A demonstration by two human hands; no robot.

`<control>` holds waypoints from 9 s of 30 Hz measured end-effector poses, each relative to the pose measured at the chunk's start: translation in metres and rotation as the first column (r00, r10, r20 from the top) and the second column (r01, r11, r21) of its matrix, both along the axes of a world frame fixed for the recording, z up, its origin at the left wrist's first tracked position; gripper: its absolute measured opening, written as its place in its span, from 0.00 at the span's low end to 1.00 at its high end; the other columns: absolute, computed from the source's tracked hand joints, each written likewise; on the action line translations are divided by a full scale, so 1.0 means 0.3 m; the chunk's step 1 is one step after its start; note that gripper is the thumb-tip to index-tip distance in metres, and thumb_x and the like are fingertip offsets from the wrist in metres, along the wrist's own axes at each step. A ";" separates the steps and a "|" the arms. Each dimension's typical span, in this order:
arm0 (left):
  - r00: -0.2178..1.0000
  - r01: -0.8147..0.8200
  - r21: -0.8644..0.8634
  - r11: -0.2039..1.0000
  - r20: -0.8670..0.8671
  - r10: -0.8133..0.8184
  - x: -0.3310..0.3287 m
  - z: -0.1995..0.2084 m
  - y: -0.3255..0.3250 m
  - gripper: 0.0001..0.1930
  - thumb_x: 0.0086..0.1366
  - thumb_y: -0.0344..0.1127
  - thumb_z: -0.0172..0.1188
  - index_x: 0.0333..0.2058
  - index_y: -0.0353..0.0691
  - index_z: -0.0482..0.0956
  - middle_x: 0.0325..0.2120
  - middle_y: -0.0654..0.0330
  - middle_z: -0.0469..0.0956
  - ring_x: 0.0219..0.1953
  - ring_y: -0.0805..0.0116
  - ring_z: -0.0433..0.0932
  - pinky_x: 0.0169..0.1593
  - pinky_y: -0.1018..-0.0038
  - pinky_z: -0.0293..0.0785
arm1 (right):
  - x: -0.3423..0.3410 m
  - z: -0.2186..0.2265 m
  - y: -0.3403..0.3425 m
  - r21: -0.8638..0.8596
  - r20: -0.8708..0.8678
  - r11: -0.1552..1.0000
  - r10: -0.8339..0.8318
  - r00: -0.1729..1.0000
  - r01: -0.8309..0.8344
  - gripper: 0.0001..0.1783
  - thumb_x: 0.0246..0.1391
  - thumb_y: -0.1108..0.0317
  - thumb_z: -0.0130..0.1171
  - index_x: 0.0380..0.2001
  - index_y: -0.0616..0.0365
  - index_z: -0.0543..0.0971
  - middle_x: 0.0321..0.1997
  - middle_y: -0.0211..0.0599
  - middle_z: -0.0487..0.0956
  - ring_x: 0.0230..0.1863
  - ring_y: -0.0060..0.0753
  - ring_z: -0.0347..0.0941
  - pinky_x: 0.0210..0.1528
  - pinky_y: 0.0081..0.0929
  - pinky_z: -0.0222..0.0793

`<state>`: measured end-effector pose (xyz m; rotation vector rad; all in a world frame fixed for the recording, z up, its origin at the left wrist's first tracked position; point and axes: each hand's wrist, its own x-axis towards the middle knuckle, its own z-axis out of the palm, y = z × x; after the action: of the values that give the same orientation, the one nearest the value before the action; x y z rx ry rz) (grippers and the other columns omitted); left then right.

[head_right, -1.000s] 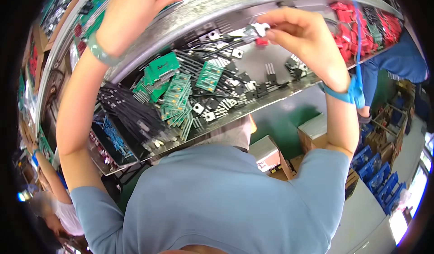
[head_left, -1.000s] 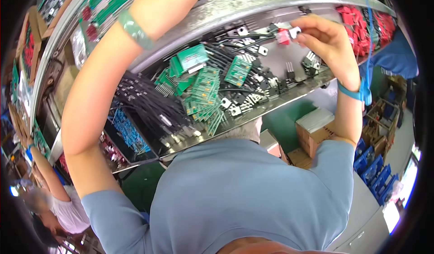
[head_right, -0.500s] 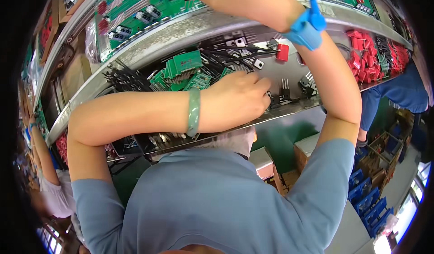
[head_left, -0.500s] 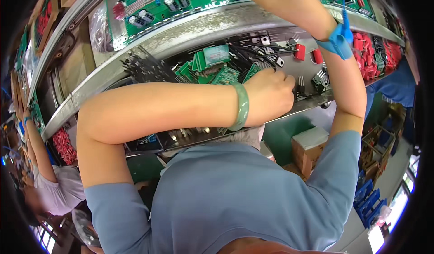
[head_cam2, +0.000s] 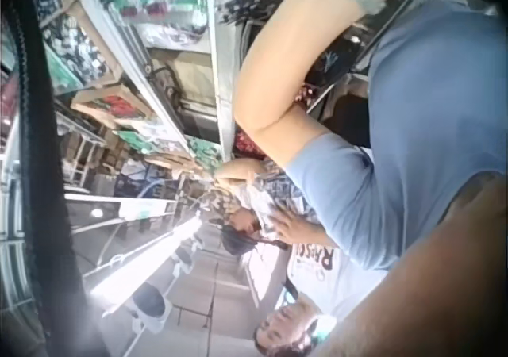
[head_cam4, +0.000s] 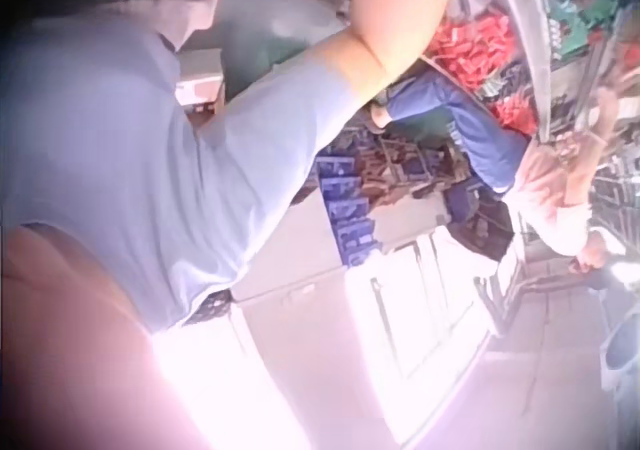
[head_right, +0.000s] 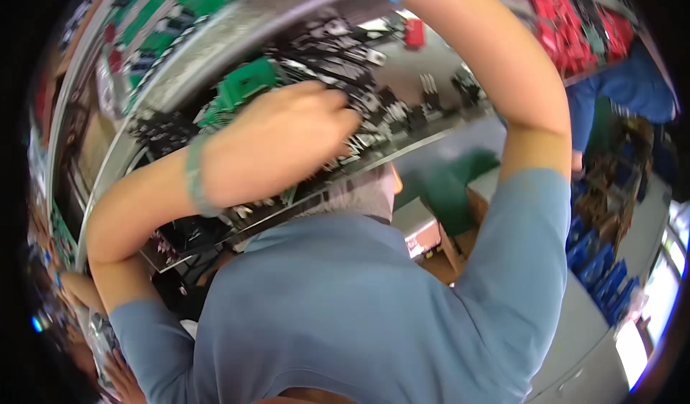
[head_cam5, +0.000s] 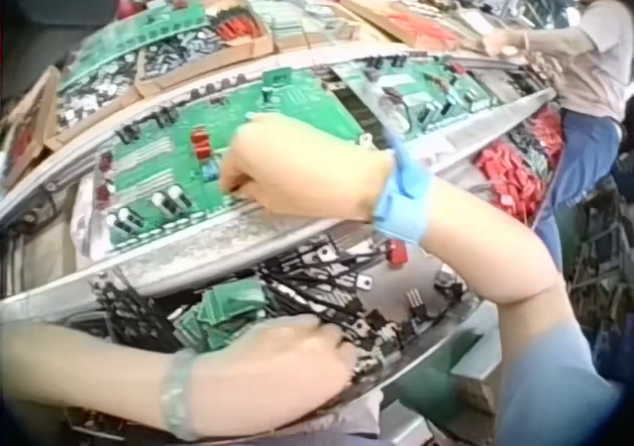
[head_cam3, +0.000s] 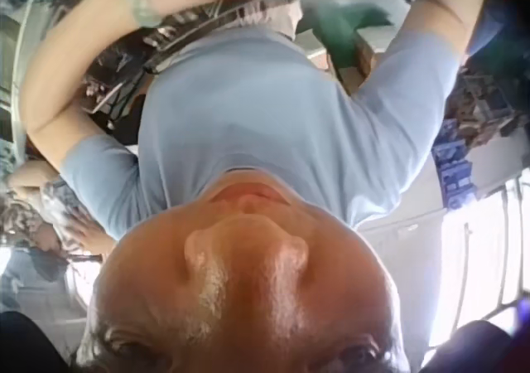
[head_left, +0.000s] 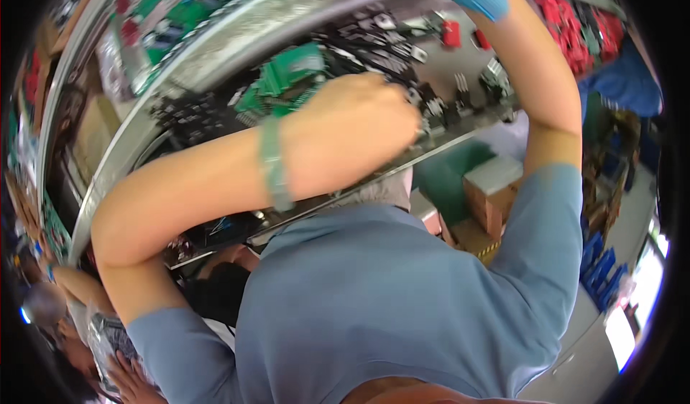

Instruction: Assembling electronic components onto a printed circuit board on a factory assembly line.

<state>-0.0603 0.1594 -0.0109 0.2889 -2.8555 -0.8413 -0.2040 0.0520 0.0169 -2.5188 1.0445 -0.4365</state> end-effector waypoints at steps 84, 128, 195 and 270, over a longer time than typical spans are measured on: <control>0.972 -0.155 -0.281 0.947 -0.215 0.095 -0.278 -0.091 -0.125 0.07 0.47 0.29 0.60 0.26 0.34 0.79 0.26 0.53 0.76 0.31 0.59 0.78 0.31 0.68 0.77 | -0.286 -0.031 -0.305 0.157 0.138 0.903 -0.420 0.897 0.399 0.13 0.48 0.79 0.60 0.40 0.60 0.75 0.25 0.36 0.78 0.24 0.24 0.75 0.29 0.25 0.72; 0.846 -0.261 -0.193 0.946 -0.518 0.128 -0.215 -0.024 -0.118 0.05 0.50 0.30 0.57 0.19 0.35 0.76 0.25 0.53 0.75 0.31 0.59 0.76 0.32 0.65 0.74 | -0.258 -0.001 -0.382 -0.038 -0.120 0.947 -0.321 0.939 0.319 0.08 0.42 0.76 0.60 0.30 0.60 0.77 0.19 0.40 0.75 0.23 0.33 0.74 0.29 0.30 0.69; 0.508 -0.309 0.731 0.608 -0.414 0.756 0.195 0.079 -0.141 0.06 0.52 0.26 0.60 0.26 0.27 0.79 0.20 0.50 0.80 0.21 0.63 0.81 0.28 0.70 0.76 | -0.136 0.114 0.171 0.387 0.311 0.920 -0.197 0.930 0.065 0.27 0.49 0.88 0.54 0.55 0.64 0.70 0.45 0.32 0.73 0.43 0.21 0.70 0.47 0.17 0.65; 0.604 -0.756 -0.356 0.549 -0.054 0.795 0.624 0.142 -0.047 0.15 0.60 0.30 0.60 0.46 0.33 0.76 0.45 0.48 0.75 0.47 0.49 0.73 0.51 0.62 0.68 | -0.713 0.035 0.127 -0.117 -0.035 0.811 -0.580 0.814 0.573 0.14 0.50 0.69 0.62 0.41 0.62 0.79 0.28 0.37 0.80 0.29 0.27 0.74 0.35 0.25 0.70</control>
<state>0.1269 0.1452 0.0318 1.4566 -2.4293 -0.1194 -0.4179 0.0901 0.0275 -2.2630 1.8702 -0.5783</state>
